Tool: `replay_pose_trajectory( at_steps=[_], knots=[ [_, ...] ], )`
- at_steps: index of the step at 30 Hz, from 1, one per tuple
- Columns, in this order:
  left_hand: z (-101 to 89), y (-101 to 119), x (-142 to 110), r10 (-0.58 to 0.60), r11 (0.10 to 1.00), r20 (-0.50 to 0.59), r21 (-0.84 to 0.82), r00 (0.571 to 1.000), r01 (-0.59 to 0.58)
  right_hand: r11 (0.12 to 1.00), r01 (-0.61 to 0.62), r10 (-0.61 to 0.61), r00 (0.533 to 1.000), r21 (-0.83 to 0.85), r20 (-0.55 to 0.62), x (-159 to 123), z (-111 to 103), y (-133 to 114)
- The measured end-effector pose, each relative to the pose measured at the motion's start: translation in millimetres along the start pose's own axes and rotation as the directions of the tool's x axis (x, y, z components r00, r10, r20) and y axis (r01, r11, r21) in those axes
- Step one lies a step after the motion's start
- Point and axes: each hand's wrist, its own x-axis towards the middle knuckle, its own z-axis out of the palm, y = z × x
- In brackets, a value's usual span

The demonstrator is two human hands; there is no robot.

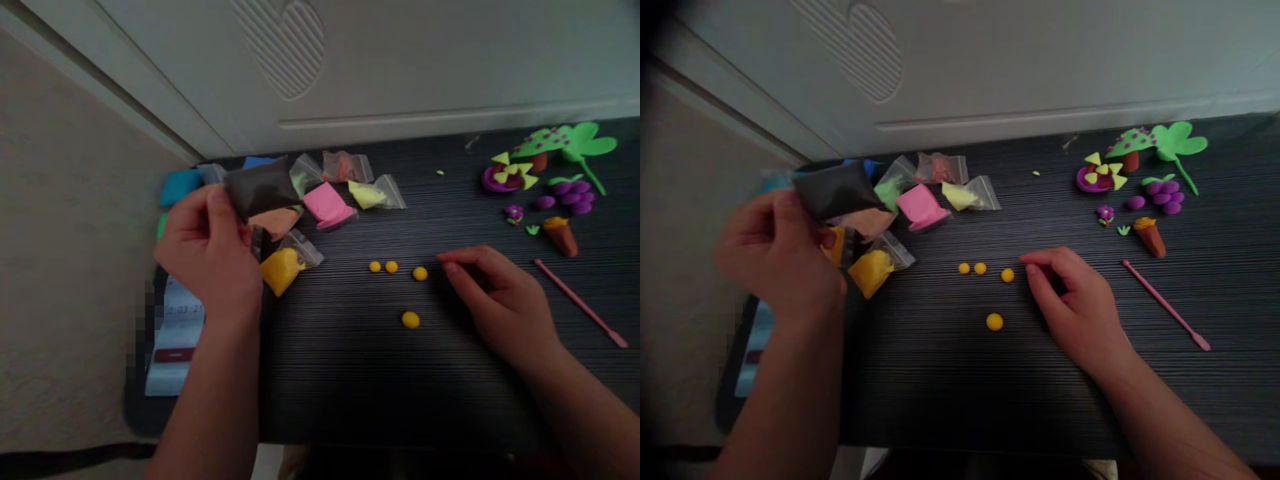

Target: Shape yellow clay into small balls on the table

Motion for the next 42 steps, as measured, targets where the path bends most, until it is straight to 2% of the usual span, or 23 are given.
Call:
replay_pose_trajectory(
  at_steps=[1,3,4,7,12,16,20,23,26,29,32,37,39,42],
  knots=[
    [0.6,-2.7,3.4,-0.028,0.997,-0.090,-0.069,0.996,0.022,1.000,0.002,-0.002,1.000,0.005,0.002,0.2,0.0,0.1],
    [1.8,-7.5,8.6,-0.057,0.985,-0.191,-0.171,0.980,0.024,1.000,-0.003,0.003,1.000,0.011,0.005,0.3,0.2,0.5],
    [2.1,-9.4,10.0,-0.069,0.977,-0.202,-0.210,0.977,0.025,1.000,-0.006,0.006,1.000,0.013,0.004,0.2,0.3,0.8],
    [2.0,-13.6,10.8,-0.083,0.968,-0.176,-0.250,0.981,0.037,1.000,-0.013,0.013,1.000,0.023,0.001,0.2,1.0,1.7],
    [3.4,-22.9,9.2,-0.107,0.978,-0.081,-0.189,0.991,0.090,1.000,-0.012,0.012,1.000,0.028,0.004,0.2,1.6,2.8],
    [1.2,-29.5,9.8,-0.094,0.995,-0.024,0.024,0.995,0.094,1.000,-0.013,0.013,1.000,0.028,0.002,-0.3,1.7,4.1],
    [-6.2,-30.4,11.9,0.063,0.935,0.012,0.349,0.998,-0.063,0.999,-0.015,0.015,1.000,0.031,0.003,-0.1,2.5,5.2],
    [-9.6,-25.9,12.1,0.171,0.851,0.031,0.499,0.985,-0.163,0.999,-0.020,0.020,1.000,0.037,0.005,0.7,3.7,5.8],
    [-8.8,-19.3,8.2,0.250,0.779,0.215,0.535,0.944,-0.328,0.998,-0.013,0.013,1.000,0.056,0.003,1.4,4.9,6.7],
    [-6.0,-15.8,2.4,0.258,0.713,0.458,0.503,0.850,-0.488,0.998,-0.005,0.005,1.000,0.068,0.003,1.5,5.3,7.7],
    [-4.9,-16.3,-0.3,0.232,0.681,0.529,0.511,0.817,-0.524,0.998,-0.011,0.011,1.000,0.069,0.002,1.4,5.1,7.7],
    [-7.6,-11.3,0.4,0.281,0.656,0.494,0.527,0.823,-0.540,0.998,-0.012,0.012,1.000,0.062,0.002,1.6,4.2,5.2],
    [-9.2,-5.7,-0.4,0.340,0.669,0.415,0.524,0.844,-0.527,0.998,-0.008,0.008,1.000,0.065,0.000,1.8,3.9,4.7],
    [-11.3,1.4,-2.5,0.394,0.751,0.244,0.470,0.886,-0.464,0.998,0.002,-0.002,1.000,0.069,0.002,2.0,3.9,5.0]
  ],
)
